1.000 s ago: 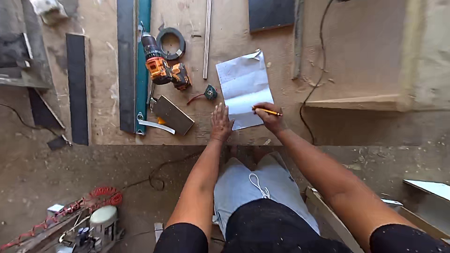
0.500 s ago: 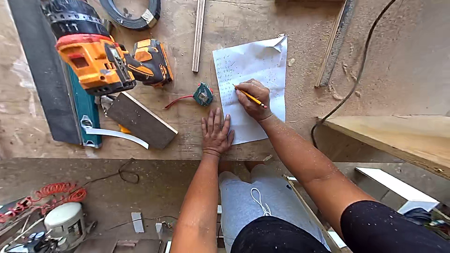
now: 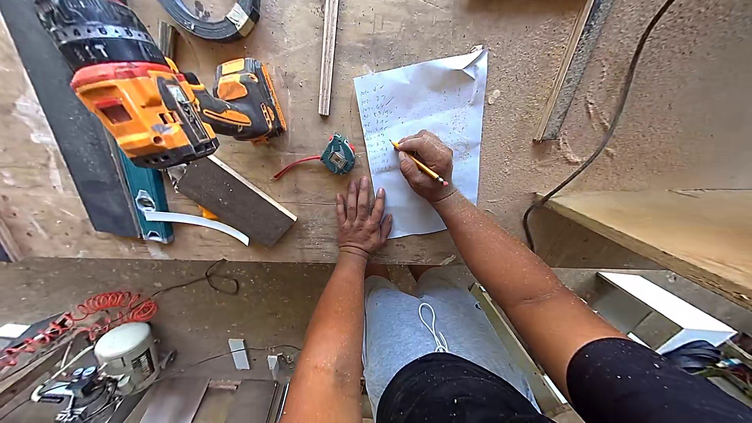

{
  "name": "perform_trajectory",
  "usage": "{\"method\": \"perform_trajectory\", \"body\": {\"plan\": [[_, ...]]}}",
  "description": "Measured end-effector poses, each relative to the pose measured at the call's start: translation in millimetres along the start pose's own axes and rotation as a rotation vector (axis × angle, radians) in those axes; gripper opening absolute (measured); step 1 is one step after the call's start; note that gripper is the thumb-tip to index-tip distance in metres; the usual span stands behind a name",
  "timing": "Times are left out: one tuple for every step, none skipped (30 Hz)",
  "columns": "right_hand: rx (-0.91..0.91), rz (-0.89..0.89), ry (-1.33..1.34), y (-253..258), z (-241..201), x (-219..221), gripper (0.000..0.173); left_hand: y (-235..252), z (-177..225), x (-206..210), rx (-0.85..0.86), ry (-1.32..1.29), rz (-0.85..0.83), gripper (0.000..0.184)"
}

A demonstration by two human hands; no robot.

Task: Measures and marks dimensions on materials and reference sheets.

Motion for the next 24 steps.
{"method": "perform_trajectory", "body": {"plan": [[-0.009, -0.004, 0.005, -0.3, 0.2, -0.5, 0.016, -0.1, -0.1, -0.2, 0.000, 0.000, 0.001, 0.062], [-0.008, -0.014, -0.002, -0.2, -0.4, -0.7, 0.016, -0.3, -0.2, -0.8, -0.004, 0.001, -0.003, 0.062], [-0.008, -0.024, -0.021, 0.7, -1.0, -0.7, 0.016, -0.2, -0.4, -1.1, -0.007, 0.003, -0.006, 0.062], [-0.004, -0.030, -0.040, 1.1, -1.4, -0.4, 0.016, -0.4, -0.5, -1.1, -0.007, 0.004, -0.011, 0.062], [0.002, -0.028, -0.056, 1.0, -2.0, 0.1, 0.016, -0.9, -0.4, -0.8, -0.005, 0.003, -0.013, 0.062], [0.006, -0.023, -0.069, 1.3, -2.2, 0.7, 0.016, -0.8, -0.5, -0.6, -0.004, 0.006, -0.012, 0.062], [0.004, -0.018, -0.082, 1.9, -1.5, 1.3, 0.016, -0.2, -0.8, -0.3, -0.003, 0.009, -0.008, 0.062], [-0.001, -0.017, -0.088, 2.0, -0.9, 1.7, 0.016, -0.3, -0.9, 0.0, -0.002, 0.010, -0.004, 0.063], [-0.005, -0.020, -0.088, 1.6, -0.9, 2.0, 0.015, -0.7, -1.0, 0.5, -0.001, 0.008, 0.002, 0.063], [-0.009, -0.019, -0.088, 1.6, -0.7, 2.3, 0.015, -0.7, -1.1, 0.9, 0.001, 0.005, 0.006, 0.063], [-0.012, -0.015, -0.089, 1.5, -0.5, 2.5, 0.015, -0.6, -1.1, 1.1, 0.001, 0.001, 0.006, 0.063], [-0.009, -0.005, -0.088, 1.1, -0.5, 2.3, 0.016, -0.5, -0.8, 1.0, 0.001, 0.001, 0.005, 0.063], [0.003, 0.013, -0.080, 0.7, -0.8, 1.6, 0.016, -0.2, -0.5, 0.9, 0.000, 0.003, 0.005, 0.063], [0.024, 0.045, -0.058, 0.2, -1.0, -0.2, 0.015, 0.0, -0.3, 0.6, -0.001, 0.006, 0.003, 0.063], [0.046, 0.084, -0.025, -0.2, -0.9, -1.7, 0.015, -0.1, -0.3, 0.5, -0.003, 0.011, 0.000, 0.063], [0.054, 0.122, 0.001, -0.3, -0.1, -2.4, 0.015, -0.1, -0.4, 0.4, -0.005, 0.015, -0.003, 0.063], [0.056, 0.140, 0.020, -0.6, 0.6, -2.7, 0.015, -0.2, -0.4, 0.5, -0.006, 0.017, -0.002, 0.063], [0.055, 0.143, 0.029, -0.7, 0.7, -2.9, 0.016, -0.4, -0.4, 0.6, -0.005, 0.017, -0.001, 0.063], [0.057, 0.135, 0.030, -0.6, 0.4, -3.0, 0.016, -0.5, -0.2, 0.6, -0.004, 0.018, 0.000, 0.063], [0.058, 0.126, 0.030, -0.4, 0.3, -2.9, 0.017, -0.3, 0.0, 0.4, -0.004, 0.017, 0.001, 0.063], [0.055, 0.126, 0.032, 0.2, 0.6, -2.9, 0.018, 0.3, 0.1, 0.1, -0.004, 0.017, -0.001, 0.063], [0.053, 0.128, 0.031, 0.7, 1.1, -3.2, 0.019, 0.8, 0.1, 0.0, -0.003, 0.016, -0.001, 0.063], [0.052, 0.136, 0.027, 1.0, 1.1, -3.4, 0.020, 0.9, 0.1, 0.1, -0.003, 0.015, 0.003, 0.062], [0.054, 0.146, 0.019, 1.4, 0.7, -3.4, 0.020, 0.7, 0.0, 0.4, -0.004, 0.014, 0.007, 0.062]]}}
Point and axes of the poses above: each hand's wrist, its own y-axis towards the middle knuckle, its own x-axis out of the palm, z = x × y, the point moved 2 cm from there along y, towards the middle knuckle, and after that the axes turned 13 degrees about -z, right-handed, at the moved point
